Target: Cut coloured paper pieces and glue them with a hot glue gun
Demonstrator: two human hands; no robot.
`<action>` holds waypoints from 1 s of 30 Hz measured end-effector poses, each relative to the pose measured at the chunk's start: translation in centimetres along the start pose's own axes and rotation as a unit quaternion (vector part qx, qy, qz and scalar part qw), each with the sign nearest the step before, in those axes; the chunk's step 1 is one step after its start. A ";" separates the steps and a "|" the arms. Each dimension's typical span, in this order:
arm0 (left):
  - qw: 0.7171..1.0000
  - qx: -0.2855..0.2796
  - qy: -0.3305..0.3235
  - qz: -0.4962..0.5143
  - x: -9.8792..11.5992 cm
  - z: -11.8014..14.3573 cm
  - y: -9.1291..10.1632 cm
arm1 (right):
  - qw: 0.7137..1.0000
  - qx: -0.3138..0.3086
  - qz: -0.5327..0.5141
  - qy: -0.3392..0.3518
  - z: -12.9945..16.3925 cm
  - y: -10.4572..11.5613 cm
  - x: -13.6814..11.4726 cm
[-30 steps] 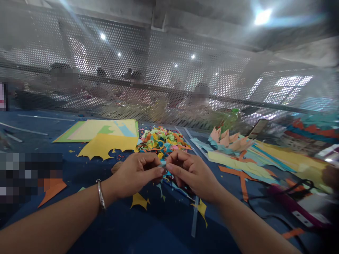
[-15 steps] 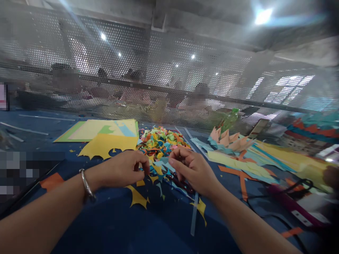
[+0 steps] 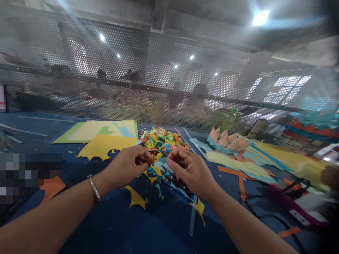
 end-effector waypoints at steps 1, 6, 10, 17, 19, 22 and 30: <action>1.000 0.014 -0.004 0.004 0.2 0.0 -0.2 | 1.000 0.005 0.009 0.007 0.1 0.0 -0.2; 0.998 0.047 -0.047 0.022 1.5 0.0 -0.8 | 0.998 0.020 0.053 0.035 0.2 -0.1 -0.5; 0.996 0.049 -0.032 0.071 1.5 0.2 -1.0 | 0.995 0.026 0.083 0.051 0.2 -0.1 -0.6; 0.958 0.071 0.036 0.275 0.3 0.3 -2.0 | 0.992 0.027 0.104 0.063 0.4 -0.2 -1.1; 0.954 0.081 0.053 0.283 0.0 0.4 -2.0 | 0.991 0.021 0.109 0.071 0.5 -0.3 -1.2; 0.952 0.087 0.076 0.282 -0.5 0.5 -2.0 | 0.991 0.014 0.109 0.077 0.6 -0.5 -1.3; 0.952 0.089 0.082 0.281 -0.5 0.6 -1.8 | 0.990 0.006 0.118 0.081 0.8 -0.6 -1.6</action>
Point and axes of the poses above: each hand's wrist, its own z-axis away from the middle knuckle, its own y-axis out of the back of the hand, x = y × z, the point moved 9 cm from there along -z, towards the middle knuckle, and after that the axes turned 11 degrees about -y, right-handed, at the moved point
